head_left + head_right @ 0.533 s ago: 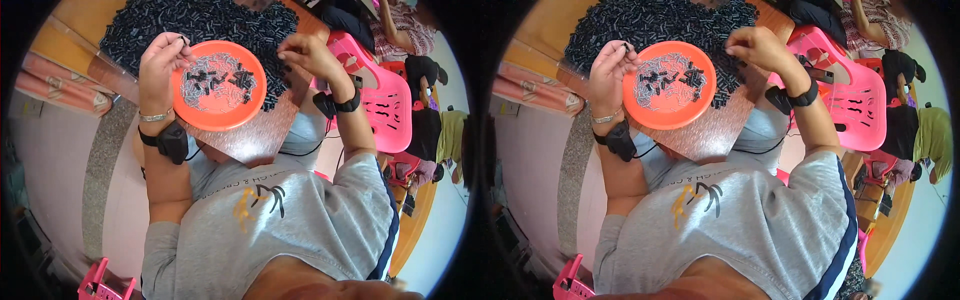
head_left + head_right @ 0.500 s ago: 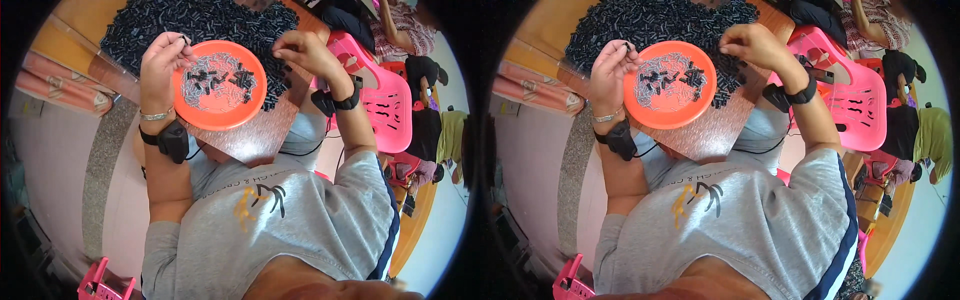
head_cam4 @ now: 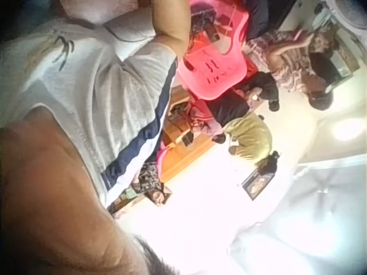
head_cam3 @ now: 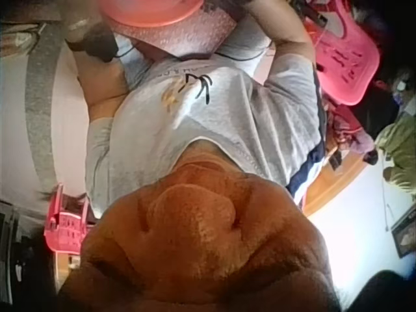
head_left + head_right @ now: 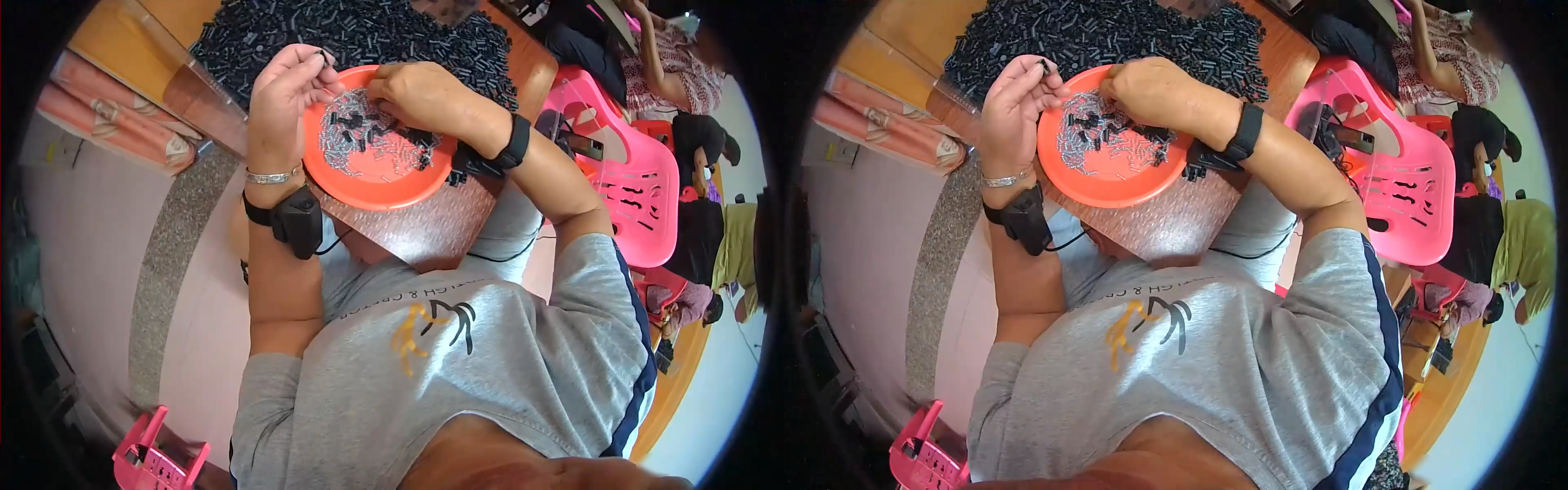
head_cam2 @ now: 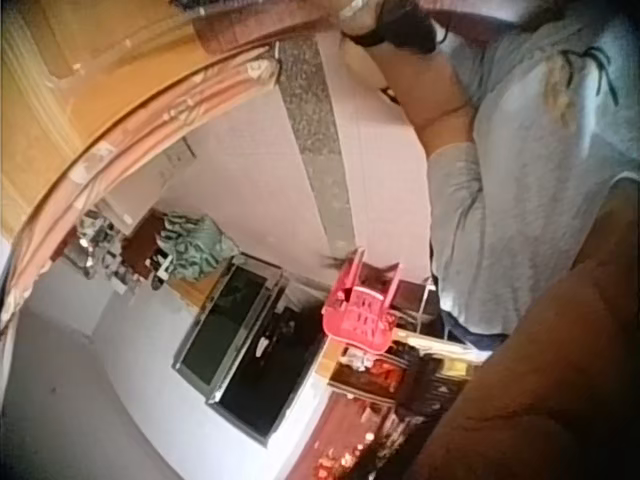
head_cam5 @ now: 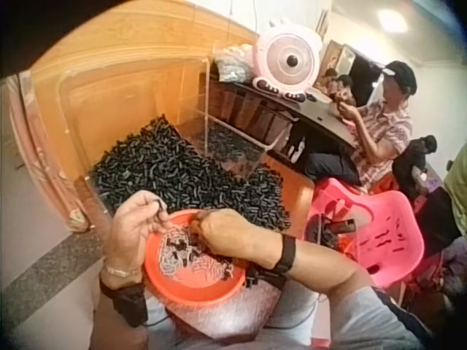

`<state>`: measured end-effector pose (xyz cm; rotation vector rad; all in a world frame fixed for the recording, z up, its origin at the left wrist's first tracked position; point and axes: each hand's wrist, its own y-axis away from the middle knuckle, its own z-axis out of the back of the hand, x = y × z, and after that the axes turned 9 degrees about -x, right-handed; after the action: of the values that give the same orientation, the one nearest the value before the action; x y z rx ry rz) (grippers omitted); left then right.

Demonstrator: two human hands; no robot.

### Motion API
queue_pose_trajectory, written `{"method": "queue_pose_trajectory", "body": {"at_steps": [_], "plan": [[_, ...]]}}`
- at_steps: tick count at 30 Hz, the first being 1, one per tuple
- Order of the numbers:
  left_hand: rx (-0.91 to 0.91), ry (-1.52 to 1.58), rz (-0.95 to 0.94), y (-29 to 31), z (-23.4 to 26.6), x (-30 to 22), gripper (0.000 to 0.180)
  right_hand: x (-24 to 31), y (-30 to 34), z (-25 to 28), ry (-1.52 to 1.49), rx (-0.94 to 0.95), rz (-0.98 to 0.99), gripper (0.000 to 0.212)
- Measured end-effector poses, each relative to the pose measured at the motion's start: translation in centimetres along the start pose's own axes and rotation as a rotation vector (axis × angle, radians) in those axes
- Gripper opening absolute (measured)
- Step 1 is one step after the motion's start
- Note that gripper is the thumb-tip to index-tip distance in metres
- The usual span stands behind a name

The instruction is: The person assembles small components by picking up metal pins from a dish and inserting them into plastic tubes by hand.

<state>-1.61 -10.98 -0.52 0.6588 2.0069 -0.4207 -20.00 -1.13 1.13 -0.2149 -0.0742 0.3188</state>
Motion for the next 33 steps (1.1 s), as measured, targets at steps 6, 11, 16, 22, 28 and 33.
{"method": "queue_pose_trajectory", "body": {"at_steps": [6,11,16,22,28,33], "plan": [[-0.005,-0.024,0.0,0.2,-0.1,0.0,0.015,-0.4,0.6,0.3,-0.055,0.008,-0.006,0.016],[-0.008,-0.033,0.001,0.0,-0.2,0.2,0.015,-0.9,1.3,0.3,-0.102,-0.006,-0.007,0.015],[-0.001,-0.03,-0.002,0.0,-0.2,0.4,0.015,0.0,1.0,0.8,-0.123,0.026,-0.027,0.017],[0.012,-0.042,0.001,0.0,-0.3,0.6,0.015,0.0,0.5,0.1,-0.128,0.05,-0.101,0.019],[0.005,-0.038,-0.007,0.2,-0.4,0.5,0.016,-0.5,1.1,0.3,-0.265,0.055,-0.123,0.016],[0.009,-0.073,-0.018,0.3,-0.7,0.5,0.016,-1.0,1.3,0.9,-0.234,0.056,-0.107,0.015]]}}
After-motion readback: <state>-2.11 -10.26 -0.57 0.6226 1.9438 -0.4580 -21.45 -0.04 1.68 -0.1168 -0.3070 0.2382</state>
